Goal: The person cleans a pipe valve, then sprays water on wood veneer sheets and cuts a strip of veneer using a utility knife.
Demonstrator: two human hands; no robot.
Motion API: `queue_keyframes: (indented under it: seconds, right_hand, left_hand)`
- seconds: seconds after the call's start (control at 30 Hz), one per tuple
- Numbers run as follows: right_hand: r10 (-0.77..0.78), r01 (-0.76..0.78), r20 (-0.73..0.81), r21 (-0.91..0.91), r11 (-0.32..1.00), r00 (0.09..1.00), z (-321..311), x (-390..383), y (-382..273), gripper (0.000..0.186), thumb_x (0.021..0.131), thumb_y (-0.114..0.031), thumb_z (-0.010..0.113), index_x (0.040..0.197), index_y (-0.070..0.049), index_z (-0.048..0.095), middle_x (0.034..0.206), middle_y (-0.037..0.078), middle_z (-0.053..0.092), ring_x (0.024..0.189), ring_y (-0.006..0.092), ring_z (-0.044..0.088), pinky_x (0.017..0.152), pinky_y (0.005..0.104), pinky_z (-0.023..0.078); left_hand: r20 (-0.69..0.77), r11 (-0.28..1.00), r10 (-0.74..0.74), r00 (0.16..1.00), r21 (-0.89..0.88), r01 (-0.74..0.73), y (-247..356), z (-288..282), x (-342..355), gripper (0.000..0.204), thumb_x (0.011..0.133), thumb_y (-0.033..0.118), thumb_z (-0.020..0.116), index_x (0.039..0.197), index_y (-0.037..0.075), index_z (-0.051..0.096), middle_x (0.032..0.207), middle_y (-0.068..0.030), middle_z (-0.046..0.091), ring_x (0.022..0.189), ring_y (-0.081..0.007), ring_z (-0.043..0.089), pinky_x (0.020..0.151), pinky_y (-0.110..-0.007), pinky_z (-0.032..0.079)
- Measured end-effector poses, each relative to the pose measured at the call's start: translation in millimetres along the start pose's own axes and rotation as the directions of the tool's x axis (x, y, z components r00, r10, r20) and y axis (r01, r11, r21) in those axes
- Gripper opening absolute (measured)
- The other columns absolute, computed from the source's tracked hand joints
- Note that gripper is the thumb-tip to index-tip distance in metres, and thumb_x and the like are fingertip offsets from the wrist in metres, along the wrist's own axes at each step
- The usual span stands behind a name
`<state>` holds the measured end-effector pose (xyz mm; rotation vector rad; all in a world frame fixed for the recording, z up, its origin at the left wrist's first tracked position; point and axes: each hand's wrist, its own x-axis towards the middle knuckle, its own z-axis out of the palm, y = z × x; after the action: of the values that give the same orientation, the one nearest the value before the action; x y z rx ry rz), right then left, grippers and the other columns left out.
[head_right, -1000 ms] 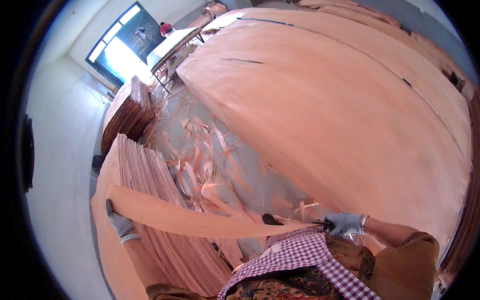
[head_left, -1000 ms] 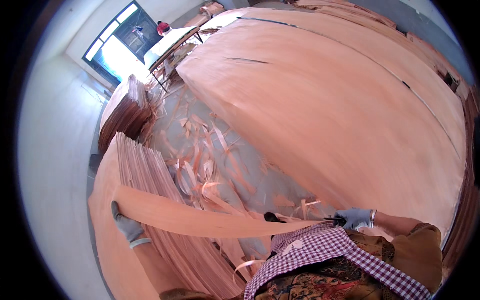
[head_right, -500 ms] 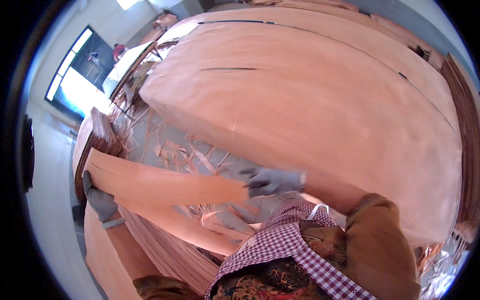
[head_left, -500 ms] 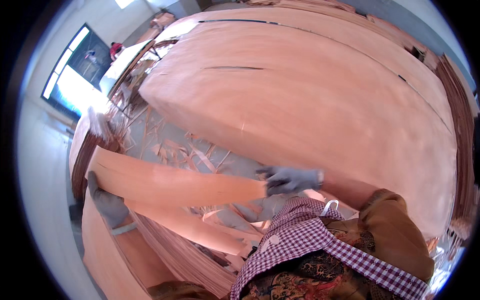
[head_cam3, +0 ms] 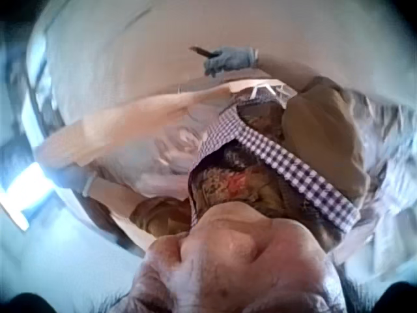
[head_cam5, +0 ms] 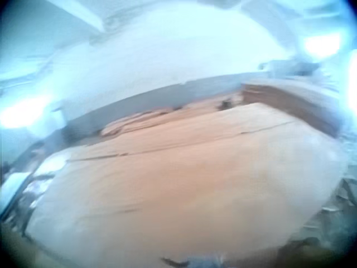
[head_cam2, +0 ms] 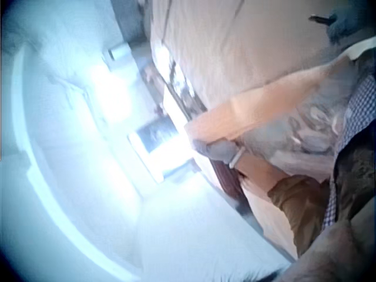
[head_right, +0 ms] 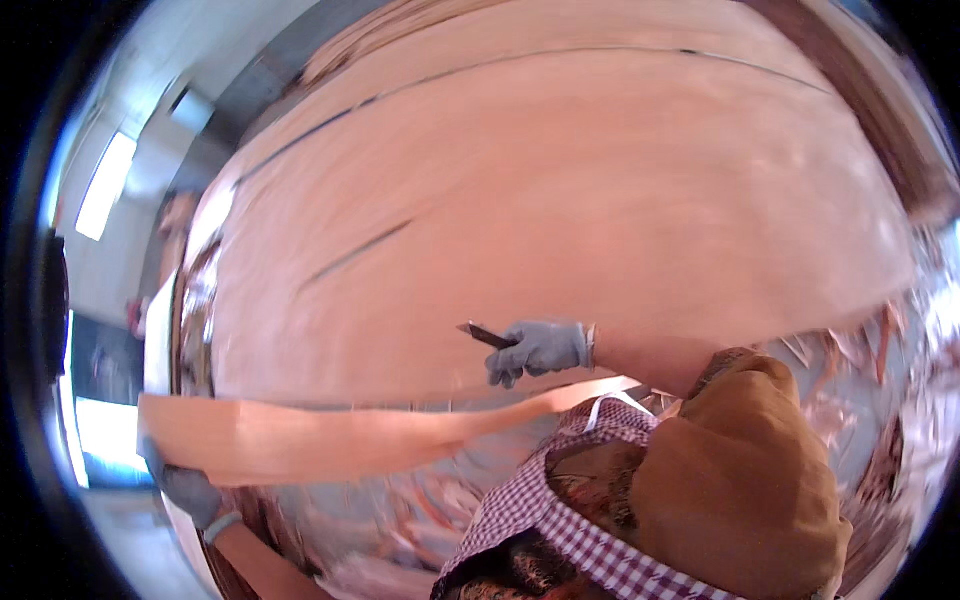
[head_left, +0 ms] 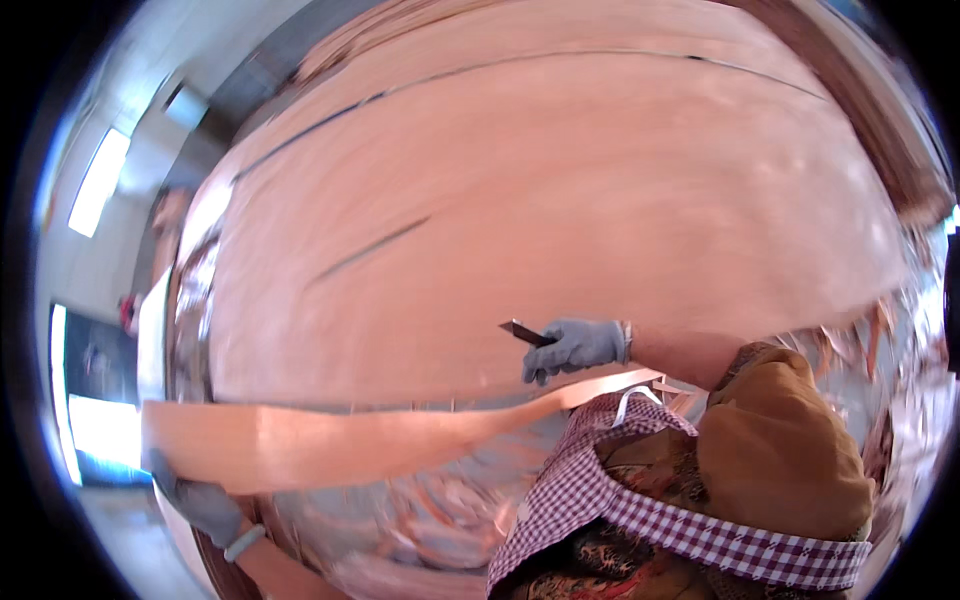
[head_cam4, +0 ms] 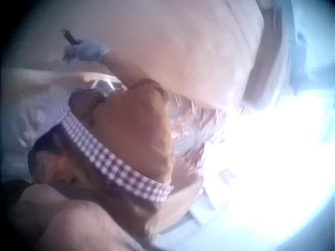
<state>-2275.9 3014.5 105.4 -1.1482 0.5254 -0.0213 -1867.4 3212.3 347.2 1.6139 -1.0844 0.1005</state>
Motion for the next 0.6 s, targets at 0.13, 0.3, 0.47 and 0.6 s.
queue_keyframes:
  seconds: [0.13, 0.3, 0.47, 0.6]
  right_hand:
    - [0.041, -0.067, -0.299, -0.077, 0.995, 0.953, -10.7, -2.4, 3.5, 0.036, 0.084, -0.039, 0.057, 0.086, -0.005, 0.069, 0.071, -0.001, 0.061, 0.060, 0.0075, 0.048, 0.050, 0.0233, 0.036]
    - [0.061, -0.031, -0.648, 0.058, 0.998, 0.759, -18.9, -51.7, 31.6, 0.035, 0.085, -0.037, 0.058, 0.084, -0.005, 0.070, 0.072, 0.001, 0.065, 0.056, 0.0053, 0.048, 0.048, 0.0204, 0.037]
    - [0.225, 0.124, -0.880, 0.301, 0.945, 0.419, 1.6, -127.2, 90.3, 0.032, 0.084, -0.034, 0.060, 0.082, -0.003, 0.069, 0.071, 0.003, 0.066, 0.054, 0.0069, 0.052, 0.047, 0.0216, 0.039]
    - [0.353, 0.453, -0.935, 0.333, 0.827, 0.042, 19.6, -151.6, 128.7, 0.026, 0.084, -0.026, 0.062, 0.088, 0.000, 0.061, 0.076, 0.009, 0.064, 0.060, 0.0158, 0.062, 0.046, 0.0245, 0.043]
  left_hand:
    - [0.095, 0.984, -0.078, 0.992, -0.152, 0.092, -85.8, 42.3, 79.8, 0.045, 0.095, 0.034, 0.041, 0.120, -0.003, 0.046, 0.119, -0.0125, 0.048, 0.108, -0.0213, 0.048, 0.091, -0.034, 0.039]
    - [0.209, 0.871, 0.367, 0.906, 0.266, -0.414, -196.4, 144.3, 148.2, 0.045, 0.094, 0.024, 0.044, 0.130, -0.004, 0.040, 0.129, -0.0137, 0.042, 0.116, -0.0215, 0.044, 0.099, -0.031, 0.037]
    - [0.580, 0.839, -0.136, 0.803, -0.363, 0.405, -127.4, 279.9, 150.9, 0.038, 0.092, 0.028, 0.050, 0.117, 0.001, 0.048, 0.114, -0.0096, 0.052, 0.102, -0.0162, 0.051, 0.087, -0.030, 0.043]
    - [0.804, 0.893, -0.135, 0.579, -0.155, 0.423, -185.7, 363.7, 109.0, 0.052, 0.089, 0.031, 0.055, 0.131, 0.005, 0.038, 0.123, -0.0090, 0.048, 0.107, -0.0153, 0.049, 0.087, -0.027, 0.040]
